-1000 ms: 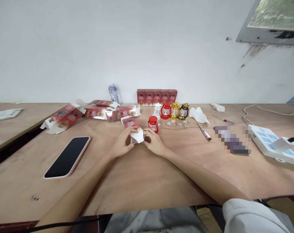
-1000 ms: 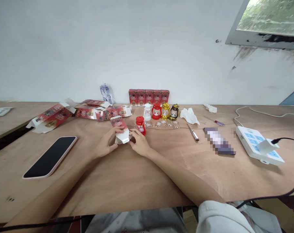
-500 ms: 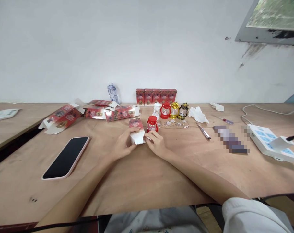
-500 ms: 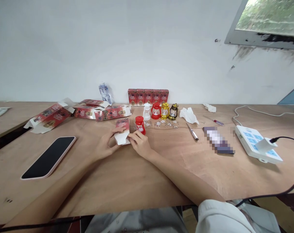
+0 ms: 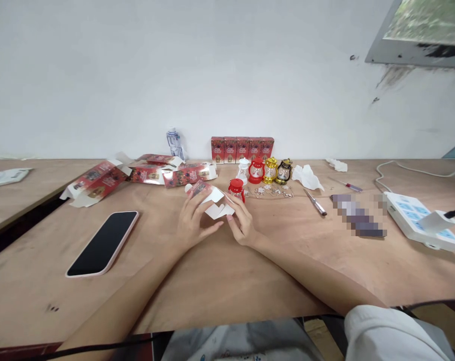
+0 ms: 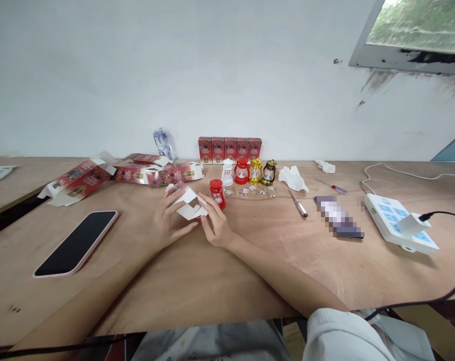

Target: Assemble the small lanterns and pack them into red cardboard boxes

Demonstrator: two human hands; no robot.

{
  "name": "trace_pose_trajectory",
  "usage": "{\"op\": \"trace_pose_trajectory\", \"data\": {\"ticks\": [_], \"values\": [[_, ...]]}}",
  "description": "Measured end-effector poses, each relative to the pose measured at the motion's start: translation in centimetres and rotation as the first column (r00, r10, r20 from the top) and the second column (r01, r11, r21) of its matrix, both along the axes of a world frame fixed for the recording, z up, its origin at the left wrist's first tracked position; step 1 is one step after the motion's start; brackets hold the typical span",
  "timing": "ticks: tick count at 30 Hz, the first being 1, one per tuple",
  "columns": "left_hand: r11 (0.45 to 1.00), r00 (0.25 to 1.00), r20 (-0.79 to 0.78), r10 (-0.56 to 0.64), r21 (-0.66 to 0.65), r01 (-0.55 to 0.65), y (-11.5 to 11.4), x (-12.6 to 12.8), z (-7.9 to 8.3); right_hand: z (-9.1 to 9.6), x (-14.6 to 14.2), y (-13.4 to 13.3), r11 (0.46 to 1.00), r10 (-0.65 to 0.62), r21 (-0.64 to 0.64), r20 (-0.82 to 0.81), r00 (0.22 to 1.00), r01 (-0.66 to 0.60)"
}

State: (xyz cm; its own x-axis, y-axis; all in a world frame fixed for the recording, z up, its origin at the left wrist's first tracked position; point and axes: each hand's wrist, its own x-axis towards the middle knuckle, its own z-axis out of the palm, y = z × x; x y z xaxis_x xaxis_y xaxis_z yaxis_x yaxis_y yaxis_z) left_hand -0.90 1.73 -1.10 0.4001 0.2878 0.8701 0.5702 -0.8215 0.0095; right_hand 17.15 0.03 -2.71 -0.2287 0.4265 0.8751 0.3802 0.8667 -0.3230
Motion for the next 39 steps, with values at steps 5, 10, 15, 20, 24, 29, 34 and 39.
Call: {"op": "trace_pose_trajectory", "data": {"ticks": [5,10,15,20,24,29,34,39], "values": [[0.998,0.999,0.039,-0.016,0.060,0.014,0.2,-0.3,0.1,-0.5,0.1,0.0,0.997,0.022,0.079,0.061,0.998,-0.027],[0.991,0.998,-0.029,0.062,0.124,-0.058,-0.3,-0.5,0.4,-1.4,0.1,0.5,0.999,0.018,0.037,-0.024,1.000,-0.018],[0.982,0.990,-0.028,0.137,0.132,-0.132,-0.5,-0.5,0.4,-1.1,0.1,0.7,0.998,0.055,0.006,0.005,0.998,-0.055],[0.953,0.983,-0.086,0.163,0.272,-0.134,-0.8,-0.3,1.1,-0.9,-0.1,0.9,0.994,0.105,-0.026,-0.047,0.993,-0.107],[0.952,0.986,-0.082,0.143,0.285,-0.114,-0.9,-0.1,1.6,-0.7,0.0,0.9,0.978,0.157,-0.125,-0.099,0.983,-0.169],[0.955,0.987,-0.067,0.148,0.269,-0.125,-0.9,-0.1,1.5,-0.2,0.1,0.7,0.895,0.259,-0.341,-0.124,0.958,-0.286],[0.966,0.986,-0.104,0.129,0.236,-0.101,-0.8,-0.1,1.3,-0.4,-0.1,1.2,0.758,0.260,-0.502,-0.352,0.899,-0.416],[0.970,0.982,-0.157,0.109,0.234,-0.070,-0.8,0.1,1.0,-0.1,-0.2,1.3,0.714,0.243,-0.510,-0.463,0.852,-0.480]]}}
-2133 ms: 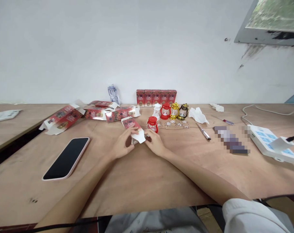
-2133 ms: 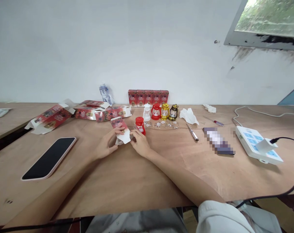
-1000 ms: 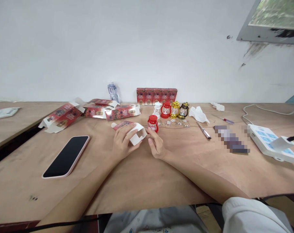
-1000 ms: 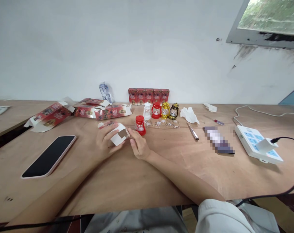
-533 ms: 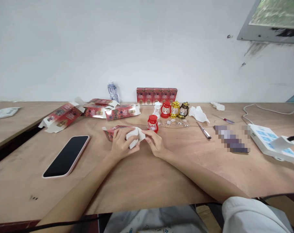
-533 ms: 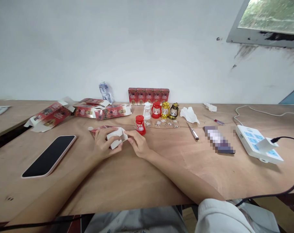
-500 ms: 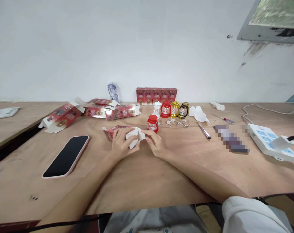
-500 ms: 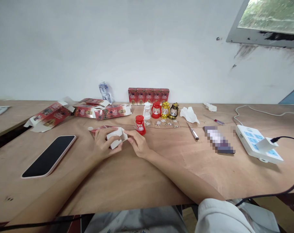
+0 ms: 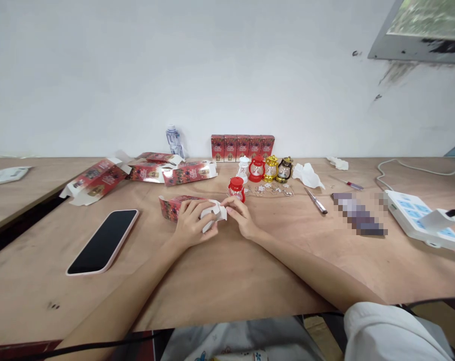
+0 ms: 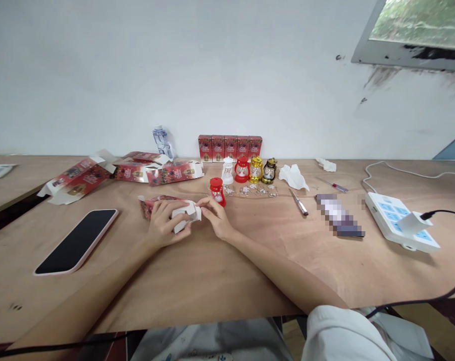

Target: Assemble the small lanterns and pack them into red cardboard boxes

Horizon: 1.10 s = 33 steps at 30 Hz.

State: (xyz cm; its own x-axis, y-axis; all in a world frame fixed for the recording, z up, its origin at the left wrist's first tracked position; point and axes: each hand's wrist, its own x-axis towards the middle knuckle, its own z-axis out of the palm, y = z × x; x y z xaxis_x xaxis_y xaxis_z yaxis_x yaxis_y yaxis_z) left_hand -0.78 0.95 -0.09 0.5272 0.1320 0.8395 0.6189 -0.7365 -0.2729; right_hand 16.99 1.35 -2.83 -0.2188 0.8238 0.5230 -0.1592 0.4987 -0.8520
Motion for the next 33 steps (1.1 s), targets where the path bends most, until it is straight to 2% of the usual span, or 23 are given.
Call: {"op": "trace_pose_trajectory", "data": {"ticks": [5,11,14,19,25,33], "values": [[0.999,0.999,-0.008,-0.042,0.024,0.042,0.0,0.2,0.1,0.2,0.0,-0.3,0.996,0.087,-0.021,-0.069,0.994,-0.089],[0.998,0.998,-0.013,-0.061,0.006,0.061,-0.1,0.3,-0.1,-0.9,0.3,0.9,0.980,0.020,-0.192,-0.127,0.992,-0.044],[0.998,0.998,0.015,-0.058,-0.003,0.058,0.0,0.2,-0.1,-0.8,0.4,0.8,0.983,0.052,-0.167,-0.125,0.991,-0.073],[0.999,0.998,0.039,-0.042,0.002,0.042,0.1,0.0,0.1,0.1,0.1,-0.2,0.968,0.217,-0.111,-0.070,0.974,-0.224],[0.999,0.999,-0.022,-0.048,0.007,0.049,-0.1,0.1,0.2,-0.2,-0.4,-0.2,0.968,0.215,-0.121,-0.042,0.976,-0.219],[0.993,0.993,0.030,-0.116,-0.023,0.117,0.2,-0.2,-0.3,0.4,-0.4,-0.4,0.962,0.219,-0.161,-0.030,0.975,-0.221]]}}
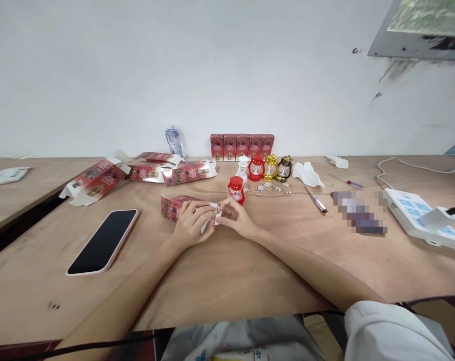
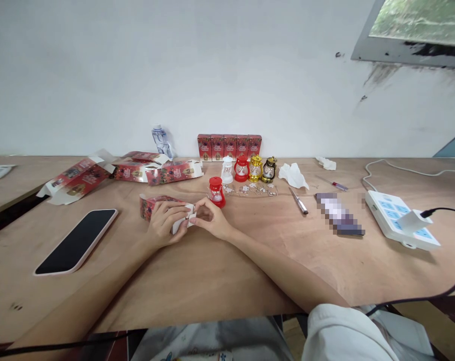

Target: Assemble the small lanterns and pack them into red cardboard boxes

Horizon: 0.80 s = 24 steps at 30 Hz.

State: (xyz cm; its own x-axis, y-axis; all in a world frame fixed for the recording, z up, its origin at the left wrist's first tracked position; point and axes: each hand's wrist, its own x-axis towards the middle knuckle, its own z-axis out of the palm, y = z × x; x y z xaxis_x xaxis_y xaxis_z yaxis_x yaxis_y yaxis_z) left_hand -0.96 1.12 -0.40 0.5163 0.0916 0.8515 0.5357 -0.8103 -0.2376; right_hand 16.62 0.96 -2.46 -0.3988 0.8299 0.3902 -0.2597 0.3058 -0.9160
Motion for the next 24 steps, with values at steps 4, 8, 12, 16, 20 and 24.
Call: {"op": "trace_pose_trajectory", "data": {"ticks": [4,8,12,16,20,24], "values": [[1.000,0.999,0.045,-0.012,0.003,0.011,0.24,-0.41,-0.27,-0.24,-0.22,0.09,0.999,-0.037,-0.004,-0.018,0.999,0.037],[0.999,1.000,0.019,-0.017,0.031,0.016,0.33,-0.62,-0.22,-0.48,-0.54,0.05,0.997,-0.078,-0.012,-0.027,0.997,0.077],[0.997,1.000,-0.004,-0.012,0.071,0.013,0.36,-0.65,-0.08,-0.60,-0.72,-0.04,0.996,-0.094,-0.017,-0.032,0.995,0.093],[0.996,1.000,-0.019,-0.011,0.088,0.013,0.33,-0.52,-0.03,-0.83,-0.78,-0.02,0.995,-0.096,-0.026,-0.008,0.995,0.096],[0.995,0.999,-0.041,-0.011,0.099,0.015,0.36,-0.43,-0.18,-0.99,-0.85,0.01,0.994,-0.102,-0.044,0.012,0.995,0.102],[0.997,0.999,-0.043,-0.002,0.082,0.006,0.48,-0.54,-0.46,-0.92,-0.92,0.02,0.992,-0.116,-0.053,0.026,0.993,0.117]]}}
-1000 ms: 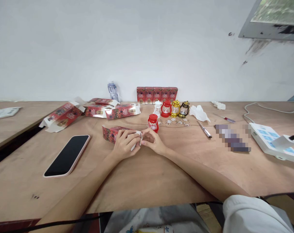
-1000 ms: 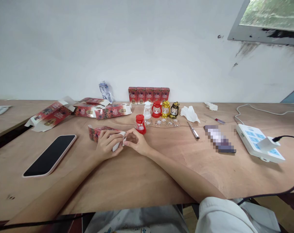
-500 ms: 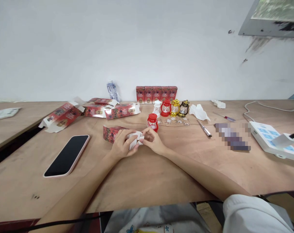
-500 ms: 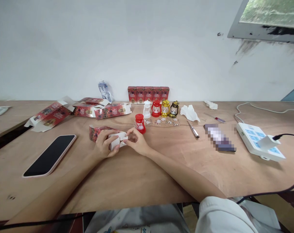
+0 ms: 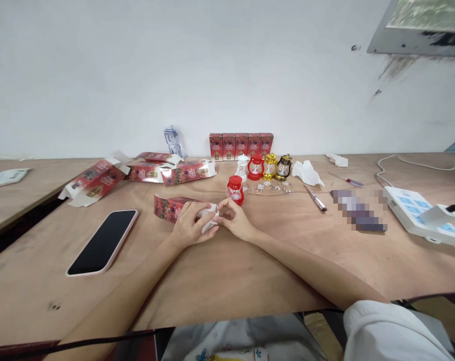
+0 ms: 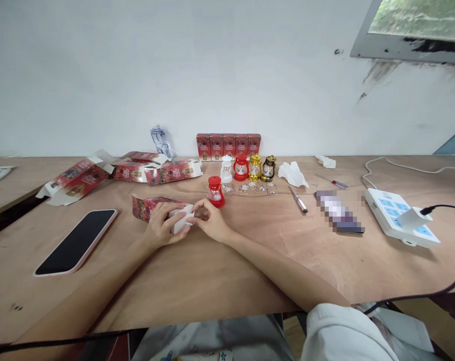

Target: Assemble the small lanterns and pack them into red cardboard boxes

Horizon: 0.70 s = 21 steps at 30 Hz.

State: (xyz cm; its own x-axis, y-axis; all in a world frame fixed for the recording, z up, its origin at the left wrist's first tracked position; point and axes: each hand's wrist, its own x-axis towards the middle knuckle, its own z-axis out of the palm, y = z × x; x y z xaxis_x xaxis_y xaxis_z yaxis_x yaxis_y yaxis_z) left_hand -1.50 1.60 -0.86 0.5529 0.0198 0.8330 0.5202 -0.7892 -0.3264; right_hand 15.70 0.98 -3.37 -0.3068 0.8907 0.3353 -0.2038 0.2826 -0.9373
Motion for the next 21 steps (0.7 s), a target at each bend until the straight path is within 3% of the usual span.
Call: {"op": "trace_pose_trajectory", "data": {"ticks": [15,21], "values": [[1.000,0.994,-0.102,-0.023,-0.013,0.021,0.24,0.07,-0.70,-0.34,-0.06,-0.01,0.998,-0.039,0.053,0.062,0.997,0.036],[1.000,0.998,-0.068,-0.010,0.002,0.010,-0.17,0.25,0.25,0.37,0.01,-0.24,0.998,-0.022,0.065,0.073,0.997,0.018]]}}
